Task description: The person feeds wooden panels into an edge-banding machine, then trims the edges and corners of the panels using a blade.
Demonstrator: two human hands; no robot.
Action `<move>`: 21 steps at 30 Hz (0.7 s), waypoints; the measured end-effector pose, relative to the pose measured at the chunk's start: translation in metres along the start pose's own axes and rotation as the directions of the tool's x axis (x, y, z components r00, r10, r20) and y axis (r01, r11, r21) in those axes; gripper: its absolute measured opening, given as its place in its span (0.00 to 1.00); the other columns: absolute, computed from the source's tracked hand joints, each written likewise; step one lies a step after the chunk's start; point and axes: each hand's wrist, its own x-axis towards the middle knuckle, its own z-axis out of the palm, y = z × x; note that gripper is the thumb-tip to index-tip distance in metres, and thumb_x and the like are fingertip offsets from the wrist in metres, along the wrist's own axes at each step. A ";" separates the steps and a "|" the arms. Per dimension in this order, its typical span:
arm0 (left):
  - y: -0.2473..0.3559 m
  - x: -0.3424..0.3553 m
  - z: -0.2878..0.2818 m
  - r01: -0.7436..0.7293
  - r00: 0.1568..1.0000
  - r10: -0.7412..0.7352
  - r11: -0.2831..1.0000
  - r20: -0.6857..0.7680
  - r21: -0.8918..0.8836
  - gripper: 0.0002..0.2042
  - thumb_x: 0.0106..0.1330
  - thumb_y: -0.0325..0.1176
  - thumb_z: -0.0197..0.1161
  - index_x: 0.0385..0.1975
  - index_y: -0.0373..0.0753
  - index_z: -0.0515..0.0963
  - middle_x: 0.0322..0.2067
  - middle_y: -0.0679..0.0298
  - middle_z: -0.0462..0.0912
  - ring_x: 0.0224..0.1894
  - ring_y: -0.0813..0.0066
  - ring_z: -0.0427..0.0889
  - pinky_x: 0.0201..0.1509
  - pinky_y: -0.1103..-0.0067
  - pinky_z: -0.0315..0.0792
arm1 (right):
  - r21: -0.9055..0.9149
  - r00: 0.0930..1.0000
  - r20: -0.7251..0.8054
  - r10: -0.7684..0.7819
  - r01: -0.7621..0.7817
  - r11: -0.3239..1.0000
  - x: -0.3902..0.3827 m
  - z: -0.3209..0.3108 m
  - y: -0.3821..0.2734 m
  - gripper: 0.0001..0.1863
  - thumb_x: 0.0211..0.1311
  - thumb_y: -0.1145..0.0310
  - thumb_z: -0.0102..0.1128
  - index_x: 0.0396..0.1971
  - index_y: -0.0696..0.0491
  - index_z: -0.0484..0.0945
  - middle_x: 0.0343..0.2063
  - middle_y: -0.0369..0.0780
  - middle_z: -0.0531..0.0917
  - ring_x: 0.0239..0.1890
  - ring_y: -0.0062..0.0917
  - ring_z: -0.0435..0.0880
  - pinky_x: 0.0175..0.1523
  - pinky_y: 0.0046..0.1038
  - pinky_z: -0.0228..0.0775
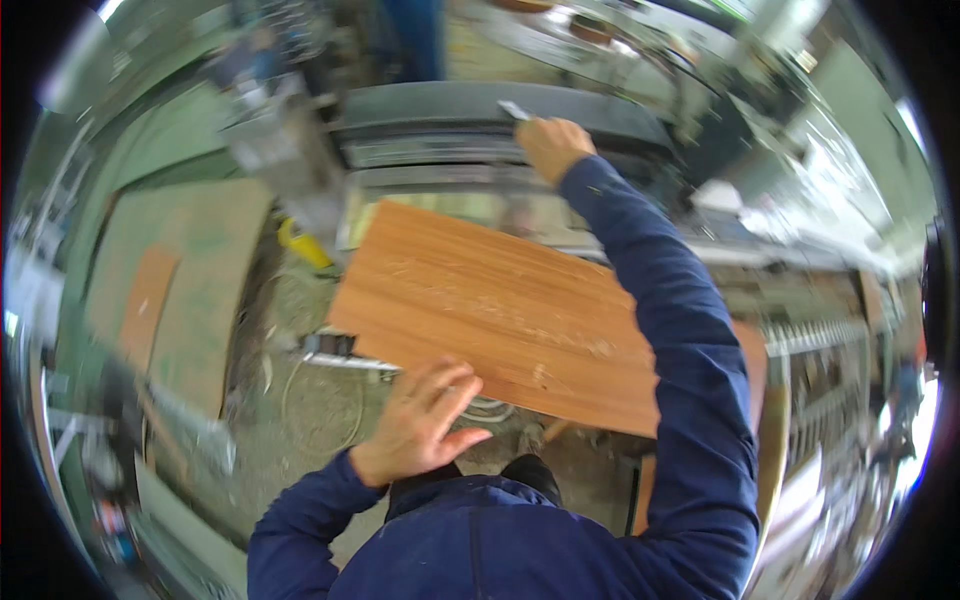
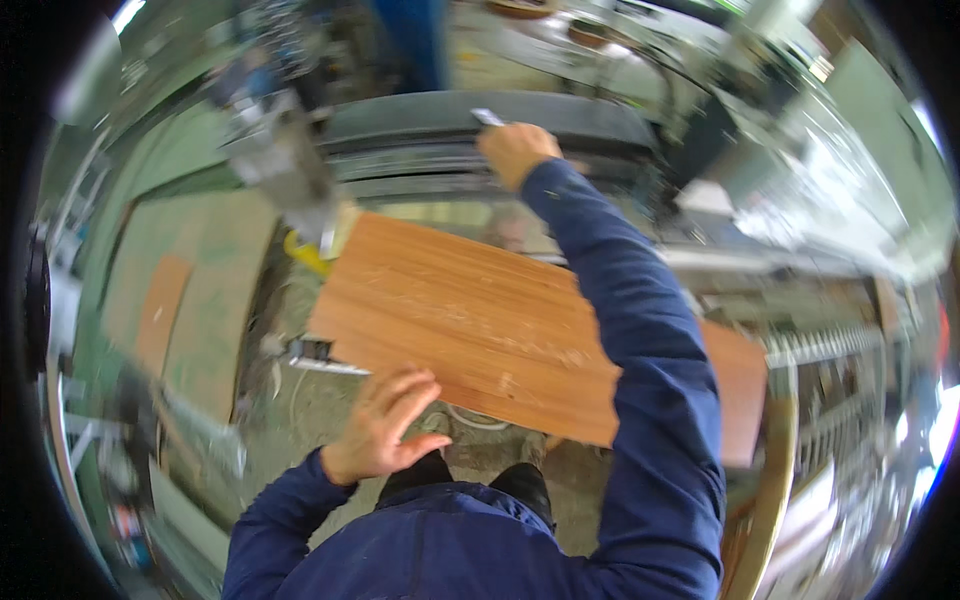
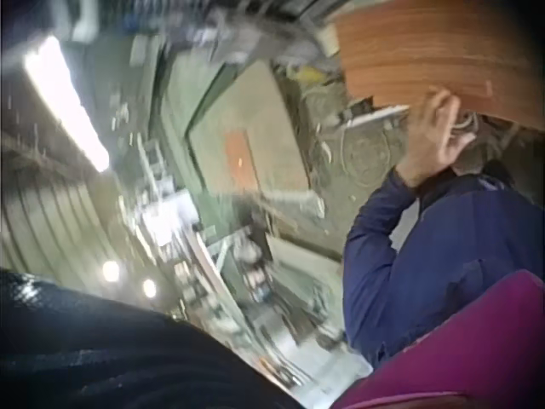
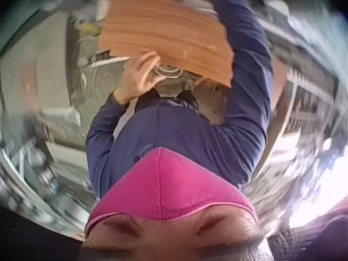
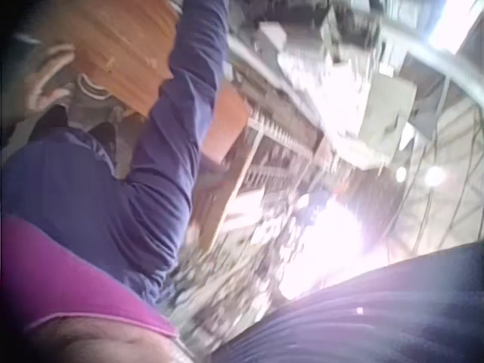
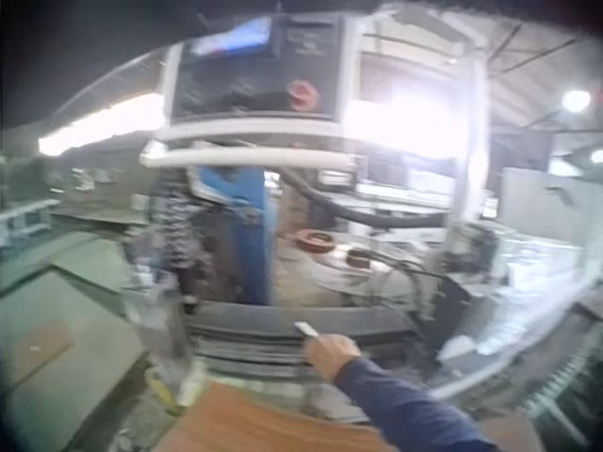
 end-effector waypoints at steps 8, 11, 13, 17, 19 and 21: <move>-0.040 -0.002 -0.006 -0.236 0.917 0.143 0.947 0.372 0.216 0.42 0.45 0.45 0.70 0.62 0.38 0.59 0.66 0.46 0.52 0.68 0.42 0.48 0.69 0.53 0.43 | 0.897 0.741 0.280 0.610 -0.429 0.109 -0.229 -0.074 -0.034 0.05 0.57 0.75 0.54 0.31 0.59 0.75 0.21 0.40 0.80 0.20 0.22 0.79 0.26 0.27 0.71; -0.040 0.003 0.004 -0.271 0.909 0.149 0.921 0.389 0.280 0.42 0.47 0.42 0.69 0.64 0.39 0.57 0.66 0.46 0.50 0.68 0.41 0.46 0.69 0.52 0.42 | 0.832 0.359 0.360 0.861 -0.542 -0.122 -0.379 -0.082 -0.028 0.09 0.61 0.74 0.52 0.39 0.60 0.76 0.22 0.35 0.77 0.19 0.18 0.76 0.25 0.21 0.70; -0.038 0.005 0.010 -0.286 0.912 0.139 0.889 0.385 0.357 0.43 0.48 0.37 0.69 0.66 0.40 0.54 0.67 0.47 0.48 0.68 0.42 0.47 0.69 0.53 0.42 | 0.836 0.082 0.328 0.941 -0.490 -0.248 -0.475 -0.068 -0.025 0.10 0.62 0.74 0.50 0.41 0.59 0.77 0.21 0.35 0.77 0.18 0.17 0.75 0.22 0.20 0.69; -0.041 0.006 0.026 -0.242 0.949 0.116 0.866 0.294 0.439 0.43 0.49 0.28 0.69 0.67 0.42 0.53 0.67 0.49 0.49 0.68 0.43 0.49 0.69 0.53 0.46 | 0.866 -0.189 0.270 0.944 -0.380 -0.324 -0.561 -0.051 -0.011 0.12 0.63 0.76 0.49 0.45 0.57 0.76 0.20 0.34 0.76 0.16 0.16 0.73 0.19 0.18 0.66; -0.042 0.008 0.031 -0.248 0.955 0.129 0.837 0.266 0.488 0.42 0.49 0.28 0.68 0.67 0.42 0.53 0.67 0.50 0.49 0.67 0.43 0.50 0.68 0.53 0.47 | 0.857 -0.187 0.262 0.947 -0.405 -0.318 -0.576 -0.041 0.003 0.14 0.63 0.75 0.49 0.47 0.55 0.76 0.21 0.33 0.77 0.17 0.15 0.74 0.20 0.18 0.67; -0.042 0.010 0.034 -0.248 0.965 0.150 0.799 0.217 0.548 0.41 0.50 0.25 0.66 0.66 0.43 0.53 0.67 0.51 0.50 0.66 0.44 0.53 0.67 0.53 0.50 | 0.845 -0.181 0.259 0.949 -0.433 -0.314 -0.584 -0.032 0.013 0.15 0.63 0.74 0.50 0.49 0.53 0.76 0.21 0.33 0.77 0.18 0.14 0.75 0.23 0.18 0.68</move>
